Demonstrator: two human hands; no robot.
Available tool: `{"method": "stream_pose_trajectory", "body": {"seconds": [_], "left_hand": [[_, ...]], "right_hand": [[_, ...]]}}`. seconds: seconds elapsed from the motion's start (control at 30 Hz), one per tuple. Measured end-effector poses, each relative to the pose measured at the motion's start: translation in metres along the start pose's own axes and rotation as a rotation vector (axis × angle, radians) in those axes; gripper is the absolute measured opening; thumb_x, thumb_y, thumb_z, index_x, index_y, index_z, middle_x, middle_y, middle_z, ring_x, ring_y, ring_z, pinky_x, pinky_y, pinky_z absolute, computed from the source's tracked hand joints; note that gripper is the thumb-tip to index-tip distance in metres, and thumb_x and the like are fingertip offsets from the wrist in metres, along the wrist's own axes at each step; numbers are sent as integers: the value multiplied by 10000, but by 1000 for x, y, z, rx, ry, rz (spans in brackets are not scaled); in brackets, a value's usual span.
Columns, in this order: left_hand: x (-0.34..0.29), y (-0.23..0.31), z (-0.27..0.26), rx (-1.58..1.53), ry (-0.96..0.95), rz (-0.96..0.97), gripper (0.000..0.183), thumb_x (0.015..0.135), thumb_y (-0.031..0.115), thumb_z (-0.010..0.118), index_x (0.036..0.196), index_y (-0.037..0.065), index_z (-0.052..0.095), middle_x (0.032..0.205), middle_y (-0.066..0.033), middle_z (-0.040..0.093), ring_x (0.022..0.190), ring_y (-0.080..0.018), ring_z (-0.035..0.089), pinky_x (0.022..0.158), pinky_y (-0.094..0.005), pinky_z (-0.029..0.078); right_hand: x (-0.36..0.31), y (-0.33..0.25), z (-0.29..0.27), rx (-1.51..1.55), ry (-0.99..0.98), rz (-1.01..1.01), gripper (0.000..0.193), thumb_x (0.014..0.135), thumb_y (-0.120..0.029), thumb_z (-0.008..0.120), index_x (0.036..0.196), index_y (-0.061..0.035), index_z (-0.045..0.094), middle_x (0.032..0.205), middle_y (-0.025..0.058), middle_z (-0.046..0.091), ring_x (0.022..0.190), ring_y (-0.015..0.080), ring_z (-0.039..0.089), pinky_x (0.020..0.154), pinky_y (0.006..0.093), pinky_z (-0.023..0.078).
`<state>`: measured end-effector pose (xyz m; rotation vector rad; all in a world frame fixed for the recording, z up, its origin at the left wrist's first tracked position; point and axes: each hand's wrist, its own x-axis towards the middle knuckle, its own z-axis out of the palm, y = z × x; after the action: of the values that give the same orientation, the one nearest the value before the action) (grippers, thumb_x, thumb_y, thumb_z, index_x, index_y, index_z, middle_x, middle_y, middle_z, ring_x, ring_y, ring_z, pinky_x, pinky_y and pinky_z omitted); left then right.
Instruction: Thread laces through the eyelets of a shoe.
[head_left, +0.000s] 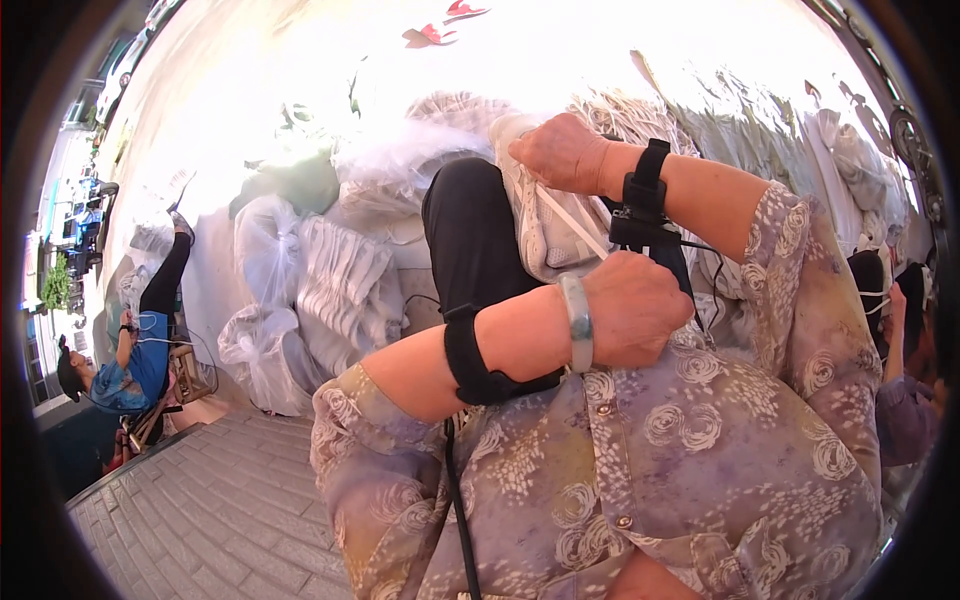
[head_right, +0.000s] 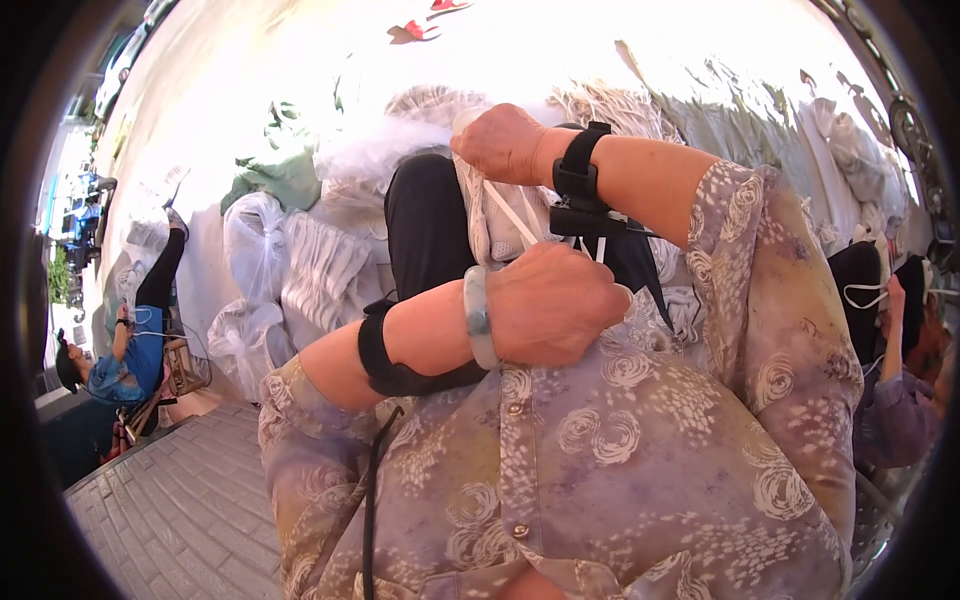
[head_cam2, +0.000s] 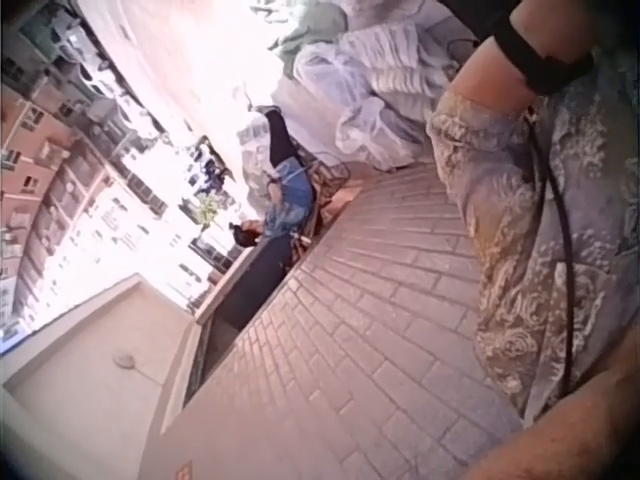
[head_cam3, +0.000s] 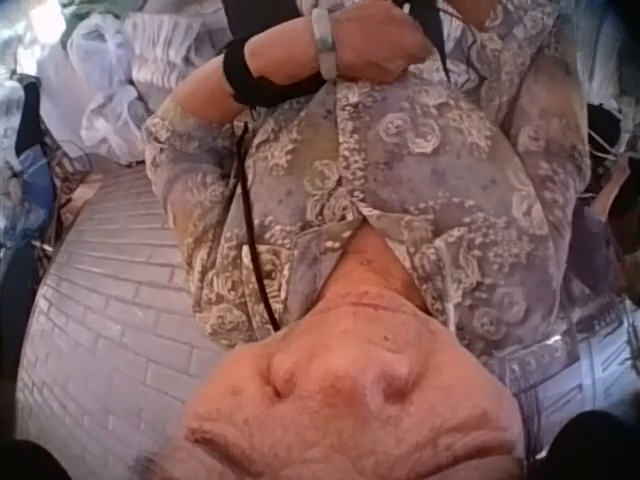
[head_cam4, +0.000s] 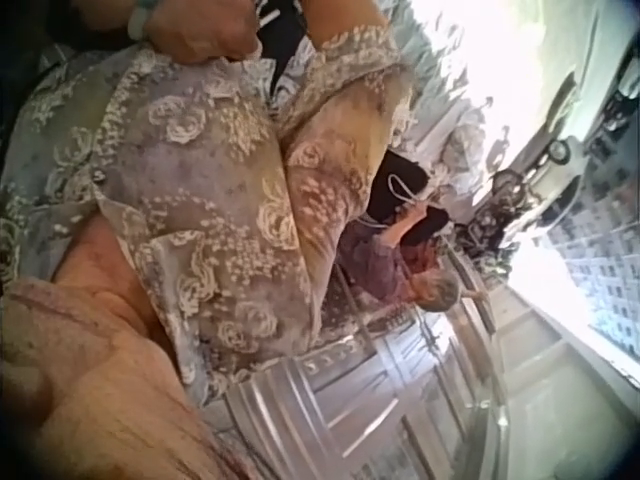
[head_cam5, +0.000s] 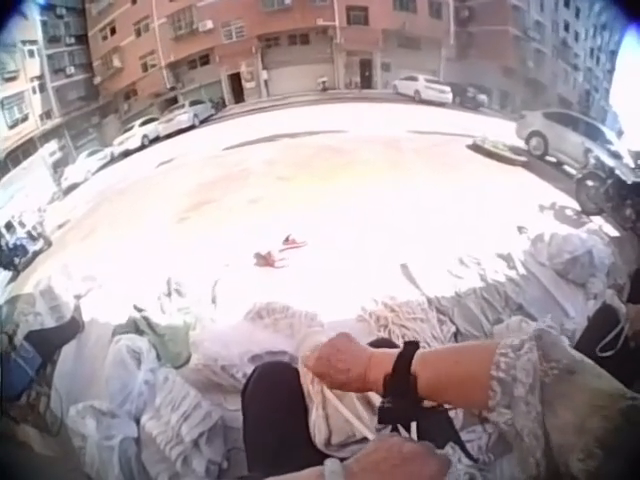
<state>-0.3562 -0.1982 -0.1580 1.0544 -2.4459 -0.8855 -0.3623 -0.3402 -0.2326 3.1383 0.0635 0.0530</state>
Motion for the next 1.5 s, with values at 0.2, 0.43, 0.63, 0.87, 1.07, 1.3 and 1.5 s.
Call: {"method": "stream_pose_trajectory", "body": {"seconds": [0.2, 0.43, 0.63, 0.87, 1.07, 1.3, 1.5], "left_hand": [[-5, -7, 5, -56, 16, -104, 82, 717, 108, 526, 671, 47, 555, 638, -143, 580, 632, -355, 584, 564, -436, 451], [0, -11, 23, -71, -63, -127, 97, 734, 120, 521, 675, 54, 560, 614, -149, 569, 636, -348, 589, 566, -441, 449], [1, -12, 21, -36, -97, -148, 110, 749, 128, 519, 686, 53, 568, 620, -159, 568, 645, -348, 586, 576, -446, 446], [-2, -11, 16, -86, -99, -182, 141, 796, 145, 522, 706, 49, 574, 643, -151, 567, 658, -358, 571, 593, -441, 439], [-1, -15, 24, -133, -35, -177, 141, 807, 156, 532, 722, 56, 584, 664, -147, 581, 669, -357, 575, 600, -442, 442], [-5, -9, 19, -71, -119, -227, 153, 810, 162, 532, 727, 47, 588, 672, -159, 590, 674, -354, 588, 594, -440, 456], [-9, -11, 21, -76, -73, -216, 161, 815, 159, 536, 710, 45, 578, 663, -148, 585, 663, -347, 586, 580, -431, 452]], "right_hand": [[-18, 4, 0, 534, 90, 448, 129, 709, -134, 549, 777, -29, 581, 723, 166, 617, 745, 348, 608, 664, 444, 468], [-40, -5, -5, 270, -32, 308, 104, 703, -122, 578, 739, -33, 538, 619, 133, 583, 637, 315, 614, 588, 410, 476], [-29, -10, 1, -61, -52, 3, 38, 729, -76, 553, 700, -61, 533, 622, 77, 607, 624, 240, 632, 550, 350, 499], [-64, 13, 34, 336, 163, 650, 121, 769, -117, 531, 694, -23, 534, 633, 152, 578, 663, 321, 611, 609, 402, 479], [-56, 0, 17, 484, 185, 446, 98, 766, -140, 544, 762, -44, 564, 650, 160, 576, 661, 346, 587, 620, 424, 455], [-22, -20, 0, 30, -80, 78, 30, 706, -87, 568, 689, -62, 569, 622, 94, 612, 643, 272, 643, 562, 364, 509], [-44, 3, 26, 310, 183, 415, 72, 735, -57, 537, 667, -42, 555, 627, 94, 599, 595, 243, 600, 549, 347, 471]]}}
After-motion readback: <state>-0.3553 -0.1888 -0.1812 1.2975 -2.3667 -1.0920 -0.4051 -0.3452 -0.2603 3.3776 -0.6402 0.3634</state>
